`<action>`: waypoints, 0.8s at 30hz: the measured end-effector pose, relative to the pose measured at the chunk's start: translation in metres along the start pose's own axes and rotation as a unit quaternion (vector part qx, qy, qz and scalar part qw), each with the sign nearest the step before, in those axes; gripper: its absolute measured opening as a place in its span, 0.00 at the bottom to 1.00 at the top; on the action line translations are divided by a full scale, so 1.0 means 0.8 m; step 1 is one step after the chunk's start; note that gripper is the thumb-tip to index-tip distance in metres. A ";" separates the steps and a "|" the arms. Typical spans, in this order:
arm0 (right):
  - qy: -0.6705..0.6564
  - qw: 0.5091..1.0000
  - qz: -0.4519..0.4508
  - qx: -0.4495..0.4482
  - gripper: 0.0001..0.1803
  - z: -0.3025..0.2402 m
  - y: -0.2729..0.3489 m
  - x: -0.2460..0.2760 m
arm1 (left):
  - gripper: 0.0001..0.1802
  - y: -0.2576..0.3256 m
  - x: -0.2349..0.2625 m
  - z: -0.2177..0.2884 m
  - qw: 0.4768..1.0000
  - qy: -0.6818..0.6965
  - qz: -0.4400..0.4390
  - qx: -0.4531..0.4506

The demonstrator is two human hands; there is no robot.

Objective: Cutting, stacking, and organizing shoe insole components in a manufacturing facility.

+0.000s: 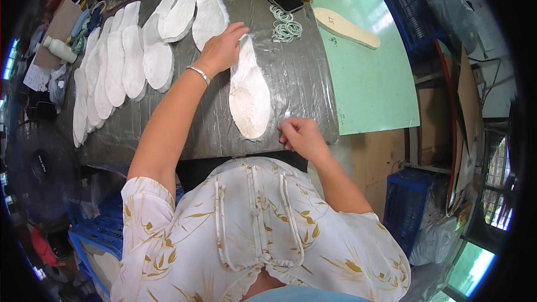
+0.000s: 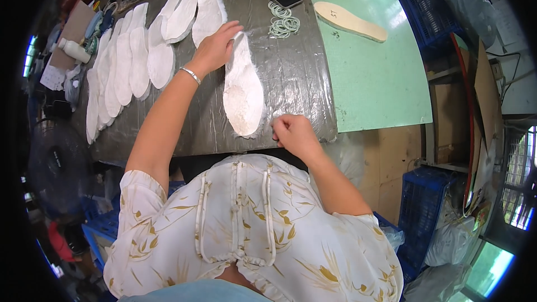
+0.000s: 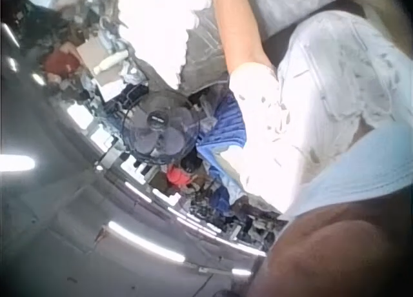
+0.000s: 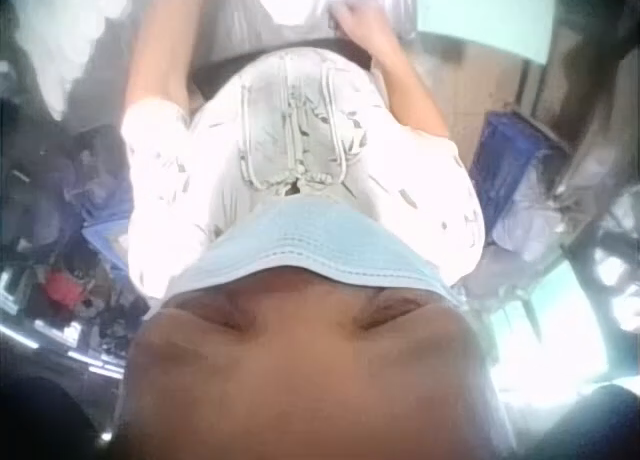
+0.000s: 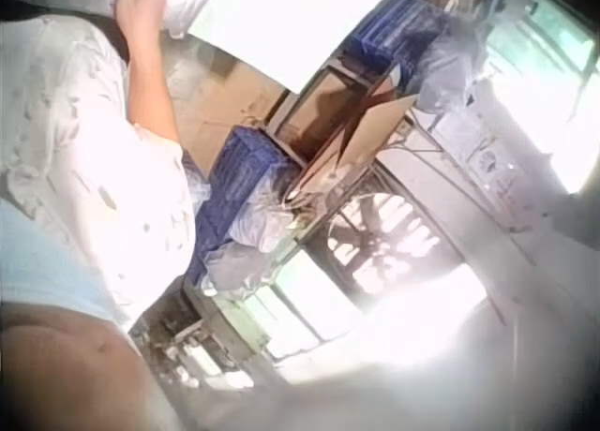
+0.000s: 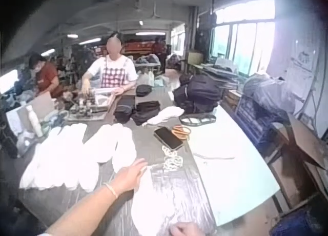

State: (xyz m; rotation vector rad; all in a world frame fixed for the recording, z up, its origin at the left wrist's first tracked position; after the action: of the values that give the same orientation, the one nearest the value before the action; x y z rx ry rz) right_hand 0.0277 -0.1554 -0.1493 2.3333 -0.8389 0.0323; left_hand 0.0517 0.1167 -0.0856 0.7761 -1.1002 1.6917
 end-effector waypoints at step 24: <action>0.242 0.962 -0.087 0.095 0.11 -0.050 -0.090 0.054 | 0.16 0.295 0.013 -0.083 0.704 0.521 -0.027 0.482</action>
State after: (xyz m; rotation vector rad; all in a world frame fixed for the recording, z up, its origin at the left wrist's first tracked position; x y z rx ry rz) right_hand 0.1107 -0.1140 -0.1488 2.4117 -0.3971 0.6057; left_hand -0.1735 0.1450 -0.1787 0.2545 0.6741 2.1316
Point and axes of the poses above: each hand's wrist, its own y-axis away from the middle knuckle, its own x-axis out of the back of the hand, z = x × y, the point moved 10 cm from there along -y, towards the middle knuckle, and after that the axes turned 7 degrees about -x, right-handed, at the moved point
